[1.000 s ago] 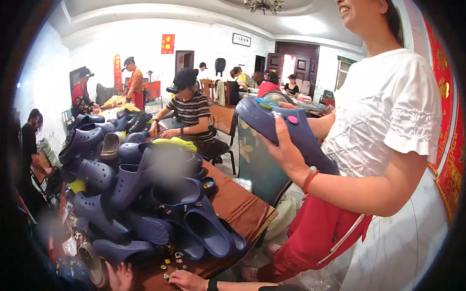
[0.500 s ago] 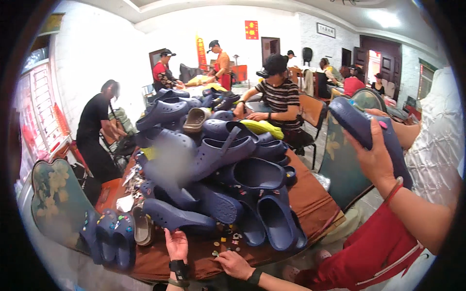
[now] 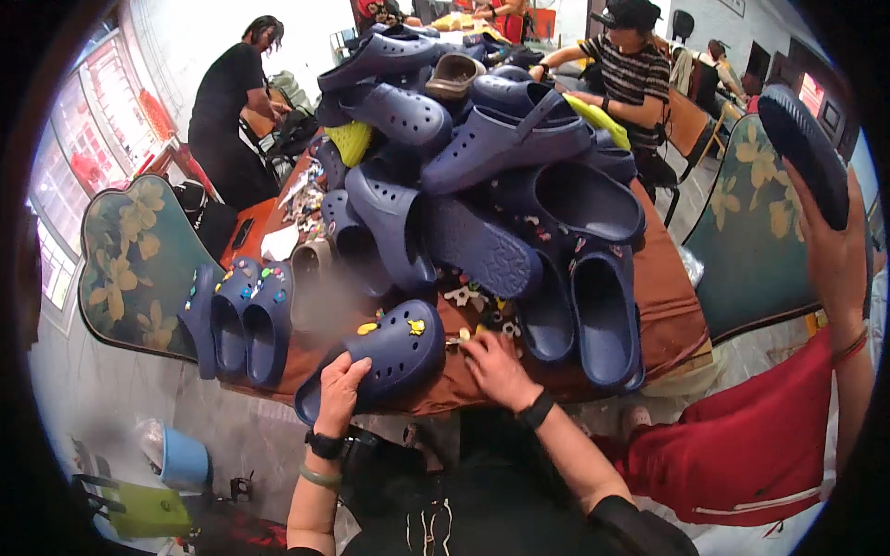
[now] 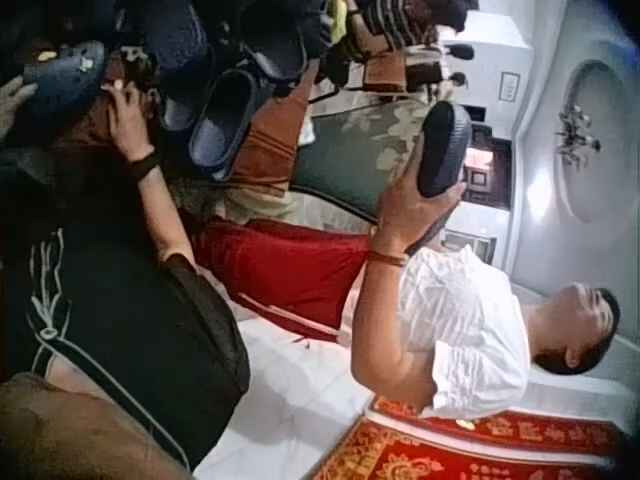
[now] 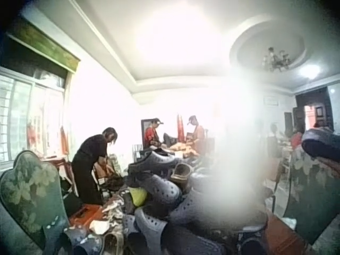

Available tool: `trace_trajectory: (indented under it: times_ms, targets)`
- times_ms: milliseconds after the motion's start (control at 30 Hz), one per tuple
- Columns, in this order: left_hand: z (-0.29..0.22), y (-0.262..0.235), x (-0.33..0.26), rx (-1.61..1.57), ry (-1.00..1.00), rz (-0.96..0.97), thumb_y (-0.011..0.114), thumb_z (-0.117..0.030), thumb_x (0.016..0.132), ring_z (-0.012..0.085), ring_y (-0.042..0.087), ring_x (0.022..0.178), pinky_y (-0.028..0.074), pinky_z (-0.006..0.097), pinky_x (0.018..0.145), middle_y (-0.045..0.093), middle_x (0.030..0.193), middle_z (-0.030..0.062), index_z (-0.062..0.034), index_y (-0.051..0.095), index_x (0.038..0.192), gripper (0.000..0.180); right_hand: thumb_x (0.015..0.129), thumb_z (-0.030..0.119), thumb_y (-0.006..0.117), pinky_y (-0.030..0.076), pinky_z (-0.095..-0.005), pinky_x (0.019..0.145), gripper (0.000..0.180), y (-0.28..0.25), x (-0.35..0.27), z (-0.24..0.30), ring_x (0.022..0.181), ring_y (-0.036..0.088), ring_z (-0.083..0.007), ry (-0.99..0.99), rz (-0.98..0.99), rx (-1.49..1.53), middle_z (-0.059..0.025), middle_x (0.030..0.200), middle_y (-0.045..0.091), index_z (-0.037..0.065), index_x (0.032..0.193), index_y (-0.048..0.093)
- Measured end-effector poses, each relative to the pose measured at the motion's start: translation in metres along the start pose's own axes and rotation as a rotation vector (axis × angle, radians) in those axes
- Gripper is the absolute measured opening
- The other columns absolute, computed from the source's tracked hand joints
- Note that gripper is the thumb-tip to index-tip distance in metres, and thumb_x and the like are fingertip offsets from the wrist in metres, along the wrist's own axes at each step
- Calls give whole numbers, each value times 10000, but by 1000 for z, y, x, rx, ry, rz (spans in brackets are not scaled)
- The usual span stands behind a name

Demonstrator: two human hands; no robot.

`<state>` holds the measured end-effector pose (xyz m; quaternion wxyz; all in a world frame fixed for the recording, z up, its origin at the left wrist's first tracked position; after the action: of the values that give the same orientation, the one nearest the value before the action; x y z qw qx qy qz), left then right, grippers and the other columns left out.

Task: Decorating rubber clogs with various colorful charms.

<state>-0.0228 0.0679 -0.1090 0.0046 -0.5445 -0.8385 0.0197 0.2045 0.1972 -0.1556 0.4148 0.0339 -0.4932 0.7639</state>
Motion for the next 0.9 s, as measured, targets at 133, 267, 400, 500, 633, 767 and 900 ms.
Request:
trace_trajectory:
  times_ms: [133,267,400,500,633,767,900]
  targets:
    - [23,5,-5,-95,-35,-29,594,-119,918,53,560,824,480,230,756,647,932,-6,21,655,1029,188,892,50,590,477,-382,833,211,-8,15,-4,971,573,-339,76,-5,198,-155,1032,577,15,1101,590]
    - [34,9,-8,-125,-163,-43,620,-149,908,85,594,865,492,255,801,661,997,30,33,632,1104,267,896,45,582,485,-383,838,180,-12,22,7,967,586,-345,88,-52,290,-168,1029,592,2,1070,598]
    - [21,16,-3,-207,-323,78,643,-154,896,128,623,897,505,283,831,665,1046,61,41,601,1166,336,872,84,631,473,-391,867,234,-9,23,-9,990,578,-341,110,-86,187,-162,1076,590,13,1095,611]
    - [21,17,-1,-221,-256,95,655,-156,888,142,632,911,512,291,829,665,1058,68,34,602,1167,341,850,121,668,455,-401,907,341,-6,34,8,1032,551,-328,50,-106,198,-152,1106,587,39,1174,601]
    - [24,17,-5,-187,-286,75,656,-153,888,140,632,922,513,289,833,665,1057,66,36,599,1172,346,804,193,736,424,-424,951,467,8,57,34,1104,482,-337,-47,25,168,-143,1249,513,75,1232,590]
    - [22,19,-11,-214,-266,32,668,-156,888,129,630,929,513,286,839,664,1060,63,37,601,1163,343,780,217,758,425,-423,964,512,14,65,30,1159,463,-354,-55,68,223,-141,1264,492,103,1248,586]
    - [25,17,-8,-228,-265,65,671,-147,891,111,623,910,512,278,824,665,1043,51,29,611,1143,314,768,193,766,388,-424,1022,495,14,69,39,1218,444,-335,-62,74,83,-139,1280,499,68,1216,596]
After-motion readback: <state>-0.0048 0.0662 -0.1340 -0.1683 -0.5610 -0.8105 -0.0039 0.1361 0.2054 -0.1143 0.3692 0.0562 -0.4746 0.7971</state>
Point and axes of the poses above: each hand's wrist, its own x-axis towards the middle knuckle, its own y-axis out of the palm, z = x × y, the point moved 5 cm from there along x, towards the middle knuckle
